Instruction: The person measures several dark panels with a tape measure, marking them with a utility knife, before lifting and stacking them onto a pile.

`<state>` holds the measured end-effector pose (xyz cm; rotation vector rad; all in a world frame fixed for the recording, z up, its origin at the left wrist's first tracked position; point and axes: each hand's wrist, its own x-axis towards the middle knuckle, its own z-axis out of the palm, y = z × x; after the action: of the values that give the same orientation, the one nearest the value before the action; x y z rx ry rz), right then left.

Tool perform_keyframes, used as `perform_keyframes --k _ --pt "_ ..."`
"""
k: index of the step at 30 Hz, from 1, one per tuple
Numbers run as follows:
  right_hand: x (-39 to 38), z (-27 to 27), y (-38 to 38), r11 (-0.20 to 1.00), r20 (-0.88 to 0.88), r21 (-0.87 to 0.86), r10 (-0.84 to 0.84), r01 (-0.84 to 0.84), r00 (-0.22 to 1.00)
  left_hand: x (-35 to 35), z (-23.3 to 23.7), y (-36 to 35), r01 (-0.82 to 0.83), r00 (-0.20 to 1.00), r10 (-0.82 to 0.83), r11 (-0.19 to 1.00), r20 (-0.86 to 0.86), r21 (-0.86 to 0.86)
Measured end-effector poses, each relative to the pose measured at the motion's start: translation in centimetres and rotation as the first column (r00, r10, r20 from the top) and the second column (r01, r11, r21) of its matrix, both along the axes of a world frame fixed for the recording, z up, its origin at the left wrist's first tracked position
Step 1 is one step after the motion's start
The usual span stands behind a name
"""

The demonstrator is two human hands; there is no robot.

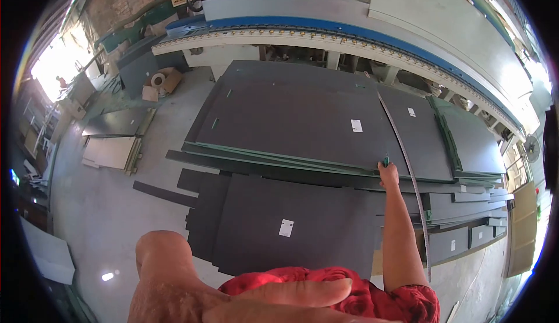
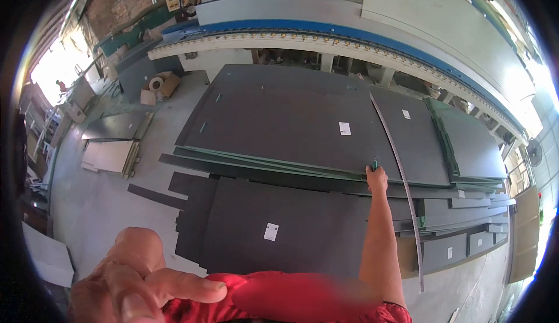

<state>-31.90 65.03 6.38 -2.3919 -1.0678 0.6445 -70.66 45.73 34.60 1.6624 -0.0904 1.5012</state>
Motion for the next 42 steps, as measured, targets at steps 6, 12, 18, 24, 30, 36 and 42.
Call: perform_keyframes --k 6,12,18,24,30,36,42 --pt "0.5 -0.5 0.3 0.999 0.017 -0.023 0.035 -0.035 0.999 -0.8 0.4 -1.3 -0.048 0.996 0.052 0.997 0.068 -0.054" --pt "1.1 -1.6 0.7 0.998 -0.03 0.023 0.06 -0.059 0.998 -1.6 0.8 -3.4 -0.117 0.982 0.134 0.985 0.133 -0.127" --pt "1.4 -1.9 0.7 0.998 -0.008 0.027 0.064 -0.064 0.998 -1.7 0.8 -4.3 -0.189 0.979 0.202 0.945 0.021 -0.268" --pt "0.7 -0.5 0.1 0.999 0.023 -0.001 0.048 -0.048 0.999 -4.4 -16.2 -3.3 -0.565 0.825 0.29 0.419 -0.486 -0.711" --pt "1.1 -1.0 0.3 0.998 0.044 0.006 0.061 -0.062 0.997 -2.9 -27.9 -10.4 -0.649 0.724 0.224 -0.1 -0.652 -0.754" --pt "1.3 -0.5 0.1 0.993 0.036 -0.02 0.114 -0.113 0.993 0.0 -30.6 -13.6 -0.732 0.657 0.057 -0.192 -0.752 -0.654" --pt "2.3 -2.0 0.6 0.985 0.068 -0.004 0.17 -0.17 0.983 0.4 -33.8 -13.9 -0.851 0.48 0.142 -0.166 -0.866 -0.498"
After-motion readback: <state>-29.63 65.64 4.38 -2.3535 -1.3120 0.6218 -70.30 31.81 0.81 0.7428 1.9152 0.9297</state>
